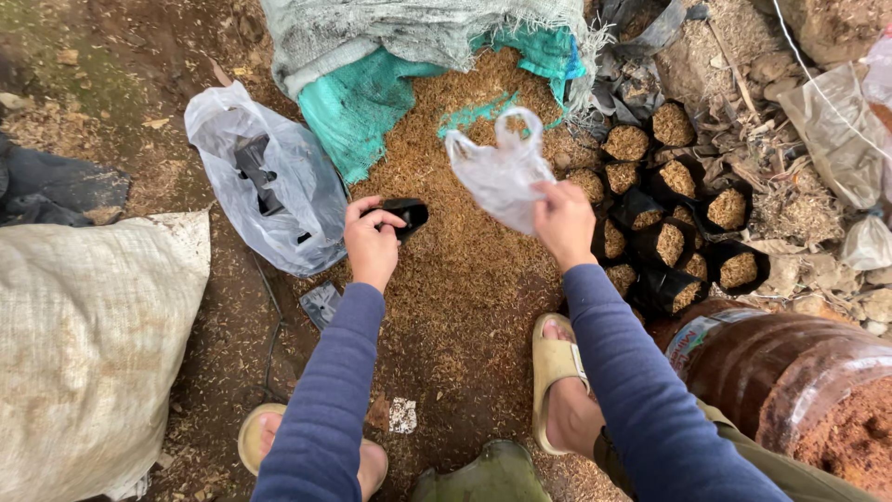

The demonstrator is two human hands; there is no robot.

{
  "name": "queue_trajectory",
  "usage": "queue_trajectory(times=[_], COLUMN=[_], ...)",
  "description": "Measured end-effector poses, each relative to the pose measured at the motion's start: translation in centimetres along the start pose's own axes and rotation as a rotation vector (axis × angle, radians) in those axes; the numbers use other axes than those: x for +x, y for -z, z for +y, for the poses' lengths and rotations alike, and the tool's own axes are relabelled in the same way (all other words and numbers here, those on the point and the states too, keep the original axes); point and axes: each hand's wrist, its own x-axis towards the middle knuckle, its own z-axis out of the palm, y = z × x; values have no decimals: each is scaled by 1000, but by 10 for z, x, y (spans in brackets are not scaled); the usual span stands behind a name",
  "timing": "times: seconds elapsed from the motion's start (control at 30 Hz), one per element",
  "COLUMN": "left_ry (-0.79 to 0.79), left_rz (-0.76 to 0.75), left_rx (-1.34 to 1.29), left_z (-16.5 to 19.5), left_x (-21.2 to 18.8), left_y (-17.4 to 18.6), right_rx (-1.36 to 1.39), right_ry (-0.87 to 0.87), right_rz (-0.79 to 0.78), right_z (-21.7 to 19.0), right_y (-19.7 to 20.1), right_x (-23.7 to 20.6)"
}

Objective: The person fills small black plastic nursery pots with soil from a large sack using a white plastic bag as a scoop. They then place the filled pots on the ground next to other completed pots.

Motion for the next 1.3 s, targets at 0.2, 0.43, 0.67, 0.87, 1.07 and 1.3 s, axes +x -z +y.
queue_trajectory(times=[0.2, 0.43, 0.67, 0.87, 1.07, 1.3], left_ry=[-338, -463, -295, -307, -367, -354], left_rz=[74, 137, 86, 84, 79, 67], left_rx=[390, 632, 365, 312, 271, 237], left_z=[10, 26, -3, 4, 13, 15], left_x=[-11, -6, -8, -15, -20, -22], left_y=[2, 13, -7, -29, -48, -55], right_rx=[-21, 144, 272, 822, 1245, 976], right_ry=[110, -134, 46, -451, -375, -327], right_rz=[-401, -567, -226, -657, -794, -926], right_z=[6, -24, -24, -3, -13, -68], right_y=[-43, -89, -103, -73, -16, 4], right_x=[-3, -22, -42, 4, 61, 89])
